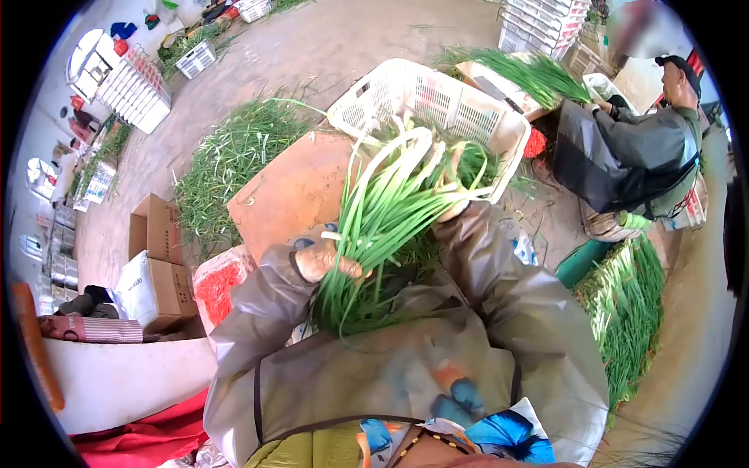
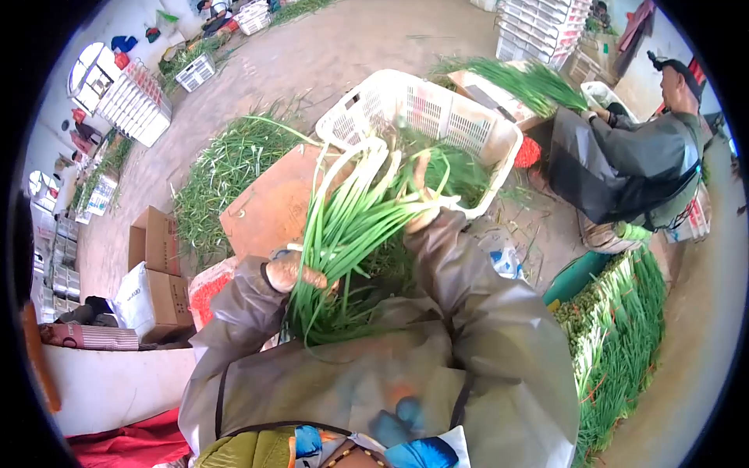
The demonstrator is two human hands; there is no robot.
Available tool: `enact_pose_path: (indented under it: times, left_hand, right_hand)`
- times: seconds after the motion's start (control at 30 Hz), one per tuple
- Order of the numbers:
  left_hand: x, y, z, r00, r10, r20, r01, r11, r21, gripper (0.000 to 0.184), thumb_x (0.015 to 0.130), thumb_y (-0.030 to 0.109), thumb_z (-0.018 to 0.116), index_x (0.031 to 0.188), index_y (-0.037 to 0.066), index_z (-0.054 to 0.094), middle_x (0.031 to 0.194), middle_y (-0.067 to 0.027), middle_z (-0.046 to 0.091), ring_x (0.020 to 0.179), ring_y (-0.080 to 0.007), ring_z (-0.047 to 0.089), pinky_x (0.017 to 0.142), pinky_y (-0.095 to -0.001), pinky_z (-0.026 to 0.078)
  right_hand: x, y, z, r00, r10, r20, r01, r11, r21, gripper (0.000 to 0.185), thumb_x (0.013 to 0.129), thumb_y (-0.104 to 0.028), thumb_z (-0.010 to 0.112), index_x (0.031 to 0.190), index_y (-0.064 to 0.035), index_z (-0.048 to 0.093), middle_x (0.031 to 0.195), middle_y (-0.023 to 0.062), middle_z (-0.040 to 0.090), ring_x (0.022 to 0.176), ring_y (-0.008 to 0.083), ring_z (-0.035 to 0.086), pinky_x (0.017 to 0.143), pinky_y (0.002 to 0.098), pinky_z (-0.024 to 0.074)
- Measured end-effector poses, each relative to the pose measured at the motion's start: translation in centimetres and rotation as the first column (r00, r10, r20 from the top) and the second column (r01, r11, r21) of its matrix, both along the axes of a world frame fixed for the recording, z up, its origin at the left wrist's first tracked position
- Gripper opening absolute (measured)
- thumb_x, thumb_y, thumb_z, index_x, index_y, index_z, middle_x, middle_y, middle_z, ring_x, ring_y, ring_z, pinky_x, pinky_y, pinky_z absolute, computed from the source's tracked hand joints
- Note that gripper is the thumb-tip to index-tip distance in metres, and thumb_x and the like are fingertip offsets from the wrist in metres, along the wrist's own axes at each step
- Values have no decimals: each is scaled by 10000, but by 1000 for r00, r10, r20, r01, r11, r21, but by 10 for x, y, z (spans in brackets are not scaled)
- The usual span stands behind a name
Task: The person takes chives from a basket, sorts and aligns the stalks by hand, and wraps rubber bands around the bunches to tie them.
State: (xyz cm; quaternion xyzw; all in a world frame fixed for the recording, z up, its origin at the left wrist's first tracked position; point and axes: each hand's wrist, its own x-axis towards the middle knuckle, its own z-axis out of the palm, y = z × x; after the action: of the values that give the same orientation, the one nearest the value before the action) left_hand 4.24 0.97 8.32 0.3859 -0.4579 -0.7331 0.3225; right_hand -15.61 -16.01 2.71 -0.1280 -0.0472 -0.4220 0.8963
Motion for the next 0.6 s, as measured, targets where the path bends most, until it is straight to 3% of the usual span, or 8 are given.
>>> enact_pose_path:
  times: [0.07,0.1,0.2,0.23,0.27,0.33,0.47,0.6]
  left_hand:
    - [12,19,-14,995,-76,-57,76,997,-10,585,669,47,733,1203,13,498,899,-98,619,768,-174,587,614,-298,483]
    - [14,33,-14,997,-71,-28,73,993,93,575,681,65,733,1203,12,496,891,-100,612,749,-179,581,616,-296,483]
    - [19,61,-15,990,-137,26,130,974,186,588,708,86,711,1239,15,468,886,-92,604,742,-173,568,634,-283,465]
    - [21,69,-21,990,-137,22,130,971,202,588,708,86,711,1239,15,468,886,-92,604,742,-173,568,634,-283,465]
    - [24,76,-31,986,-165,38,154,969,195,582,710,102,707,1235,13,470,883,-91,604,738,-172,564,636,-277,460]
    - [23,93,-36,979,-198,48,184,961,207,577,713,118,703,1231,12,473,879,-91,603,733,-171,561,639,-271,454]
    - [25,108,-38,996,-26,-85,43,978,203,611,691,166,734,1213,3,462,829,-87,583,658,-142,531,538,-250,416]
    - [2,110,-15,984,164,-71,-148,971,187,698,636,172,792,1218,3,445,851,-84,584,668,-142,536,539,-248,421]
  right_hand:
    - [7,14,35,978,-78,-192,44,983,-176,861,777,-708,373,1336,-56,326,1323,176,401,1175,321,448,992,443,373]
    - [8,-2,21,976,200,-82,-214,951,-223,901,756,-728,384,1321,-28,336,1305,210,413,1171,345,453,989,452,375]
    - [13,13,45,981,35,-192,-67,985,-158,763,814,-596,491,1296,-15,379,1213,229,500,1146,377,473,948,464,413]
    - [11,17,53,956,15,-294,-64,985,-158,634,837,-448,565,1282,-23,413,990,125,594,907,263,591,890,422,449]
    - [9,4,49,940,213,-266,-278,931,-237,474,871,-365,549,1207,-39,479,685,-49,510,606,61,488,615,250,434]
    - [0,7,57,842,130,-524,-287,930,-231,370,852,-343,586,1093,-64,557,541,-108,291,452,12,267,459,198,290]
    - [-13,2,79,826,-41,-563,-60,985,-160,204,843,-207,608,923,-20,599,478,-66,294,392,61,274,388,225,223]
    - [-18,-20,77,807,-41,-589,-37,992,-120,186,880,-202,561,974,-41,573,485,-86,292,385,47,257,389,208,237]
